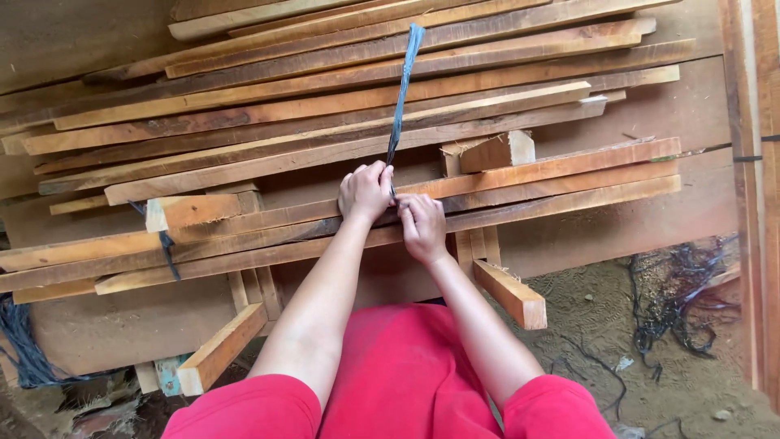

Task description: Organizing and tying long wooden strips together into bundles using plastic ties.

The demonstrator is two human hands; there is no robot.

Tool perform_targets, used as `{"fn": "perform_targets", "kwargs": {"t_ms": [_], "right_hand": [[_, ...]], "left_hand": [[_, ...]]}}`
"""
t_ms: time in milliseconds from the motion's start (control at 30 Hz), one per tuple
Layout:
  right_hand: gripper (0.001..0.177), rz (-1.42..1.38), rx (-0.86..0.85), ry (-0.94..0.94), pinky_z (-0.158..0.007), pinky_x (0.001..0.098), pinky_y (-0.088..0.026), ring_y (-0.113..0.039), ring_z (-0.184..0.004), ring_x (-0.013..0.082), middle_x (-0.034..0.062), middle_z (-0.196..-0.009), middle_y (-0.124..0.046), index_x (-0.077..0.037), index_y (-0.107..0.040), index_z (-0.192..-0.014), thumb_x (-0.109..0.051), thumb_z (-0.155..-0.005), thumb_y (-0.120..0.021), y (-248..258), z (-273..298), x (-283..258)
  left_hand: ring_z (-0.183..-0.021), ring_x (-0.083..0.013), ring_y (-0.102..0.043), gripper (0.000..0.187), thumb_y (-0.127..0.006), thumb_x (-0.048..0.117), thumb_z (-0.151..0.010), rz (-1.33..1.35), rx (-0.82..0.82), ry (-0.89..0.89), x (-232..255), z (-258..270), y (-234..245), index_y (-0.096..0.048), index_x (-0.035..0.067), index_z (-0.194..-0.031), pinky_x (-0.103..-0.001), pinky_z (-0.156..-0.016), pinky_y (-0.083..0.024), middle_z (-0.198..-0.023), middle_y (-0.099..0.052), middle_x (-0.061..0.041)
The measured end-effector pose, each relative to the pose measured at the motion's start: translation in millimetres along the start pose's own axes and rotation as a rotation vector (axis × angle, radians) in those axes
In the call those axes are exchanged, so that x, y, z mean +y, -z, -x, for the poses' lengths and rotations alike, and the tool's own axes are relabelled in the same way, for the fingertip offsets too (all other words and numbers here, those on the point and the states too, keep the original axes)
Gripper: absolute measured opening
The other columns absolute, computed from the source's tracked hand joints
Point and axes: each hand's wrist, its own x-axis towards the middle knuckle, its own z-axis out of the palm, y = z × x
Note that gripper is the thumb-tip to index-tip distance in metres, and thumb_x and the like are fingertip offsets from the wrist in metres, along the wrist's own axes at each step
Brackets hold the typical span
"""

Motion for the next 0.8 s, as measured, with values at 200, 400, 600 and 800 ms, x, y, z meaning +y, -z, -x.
{"fn": "perform_targets", "kwargs": {"t_ms": [200,400,600,800], "right_hand": [[0.018,-0.060,-0.016,-0.139,-0.082,0.0388,-0.042,-0.064,-0.090,0.0247,0.0036,-0.087,-0.069,-0.011,-0.066,-0.088,-0.018,-0.102,-0.055,-12,1,28],[0.020,-0.226,-0.046,-0.328,-0.079,0.0354,-0.048,-0.068,-0.084,0.0230,0.0048,-0.086,-0.068,-0.012,-0.065,-0.089,-0.023,-0.102,-0.055,-16,-2,24],[0.014,-0.034,0.057,-0.131,-0.078,0.0447,-0.045,-0.064,-0.081,0.0311,0.0095,-0.083,-0.064,-0.006,-0.062,-0.094,-0.013,-0.102,-0.053,-26,12,-7],[0.019,-0.372,0.019,-0.314,-0.068,0.0394,-0.050,-0.063,-0.072,0.0299,0.0125,-0.081,-0.061,-0.003,-0.056,-0.088,-0.012,-0.103,-0.048,-25,7,-4]], "left_hand": [[-0.081,-0.0163,-0.074,0.029,-0.057,0.025,-0.103,0.700,-0.472,0.250,-82,-45,-85,-0.074,0.006,-0.088,-0.032,-0.078,-0.058,-0.085,-0.079,-0.006],[-0.073,-0.0184,-0.070,0.022,-0.064,0.014,-0.099,0.786,-0.581,0.645,-95,-68,-107,-0.076,0.000,-0.087,-0.032,-0.069,-0.056,-0.080,-0.075,-0.009],[-0.067,-0.0217,-0.069,0.013,-0.068,0.004,-0.090,0.893,-0.559,0.622,-134,-73,-177,-0.075,-0.007,-0.087,-0.036,-0.063,-0.056,-0.079,-0.074,-0.016],[-0.071,-0.0210,-0.075,0.016,-0.064,0.006,-0.091,0.935,-0.525,0.726,-94,-62,-120,-0.074,-0.006,-0.088,-0.033,-0.065,-0.061,-0.079,-0.076,-0.013]]}}
